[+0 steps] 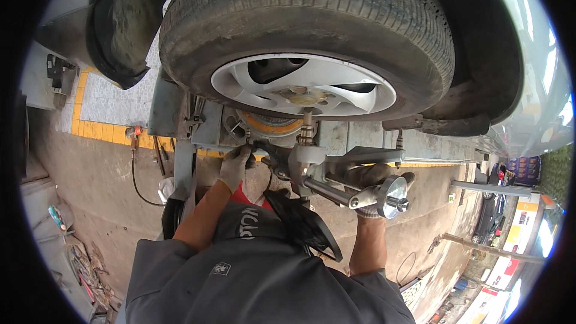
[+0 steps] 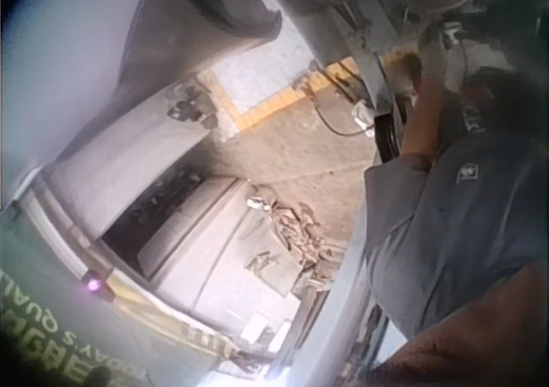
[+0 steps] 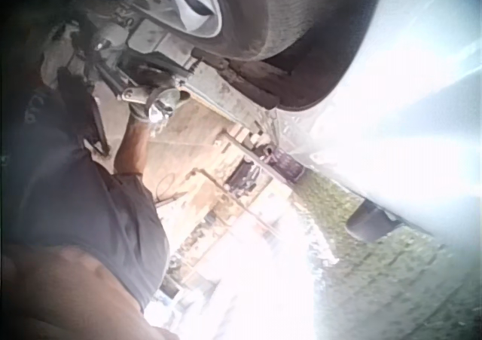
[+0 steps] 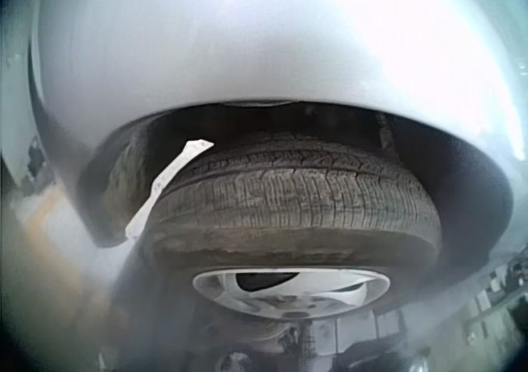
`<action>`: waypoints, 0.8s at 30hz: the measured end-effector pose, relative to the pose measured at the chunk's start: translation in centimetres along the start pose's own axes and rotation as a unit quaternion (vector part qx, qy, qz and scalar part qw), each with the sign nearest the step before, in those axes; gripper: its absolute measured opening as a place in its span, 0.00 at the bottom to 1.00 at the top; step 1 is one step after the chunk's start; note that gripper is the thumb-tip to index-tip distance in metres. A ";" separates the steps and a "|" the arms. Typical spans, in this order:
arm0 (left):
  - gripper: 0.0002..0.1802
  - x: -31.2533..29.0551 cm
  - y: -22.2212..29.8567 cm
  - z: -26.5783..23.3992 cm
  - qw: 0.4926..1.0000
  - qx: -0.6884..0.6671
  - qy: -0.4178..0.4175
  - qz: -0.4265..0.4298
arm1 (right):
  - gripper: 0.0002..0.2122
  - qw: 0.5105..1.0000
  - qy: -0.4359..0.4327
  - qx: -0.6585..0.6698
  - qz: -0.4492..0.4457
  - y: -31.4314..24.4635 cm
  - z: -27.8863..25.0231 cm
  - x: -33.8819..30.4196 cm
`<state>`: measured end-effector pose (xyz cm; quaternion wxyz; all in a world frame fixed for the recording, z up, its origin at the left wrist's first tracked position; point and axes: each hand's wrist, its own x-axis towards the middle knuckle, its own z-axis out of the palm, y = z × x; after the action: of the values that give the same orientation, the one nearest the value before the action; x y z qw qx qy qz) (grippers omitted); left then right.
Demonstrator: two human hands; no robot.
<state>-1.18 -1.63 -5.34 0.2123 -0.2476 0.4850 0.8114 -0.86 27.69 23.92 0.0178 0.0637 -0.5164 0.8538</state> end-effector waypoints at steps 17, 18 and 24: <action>0.26 2.0 2.6 -0.8 0.978 -0.045 -0.163 0.119 | 0.25 0.997 -0.017 0.080 -0.007 0.0 1.1 2.0; 0.26 2.3 2.8 -1.1 0.973 0.011 -0.168 0.160 | 0.28 0.998 -0.021 0.063 -0.007 0.1 1.3 2.1; 0.23 3.2 3.9 -1.8 0.986 -0.076 -0.146 -0.008 | 0.37 0.999 0.006 0.037 0.009 0.2 1.8 2.5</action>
<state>-5.58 -4.57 -5.34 0.2683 -0.1458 0.3833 0.8717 -3.16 25.87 24.87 0.0108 0.0549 -0.4853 0.8726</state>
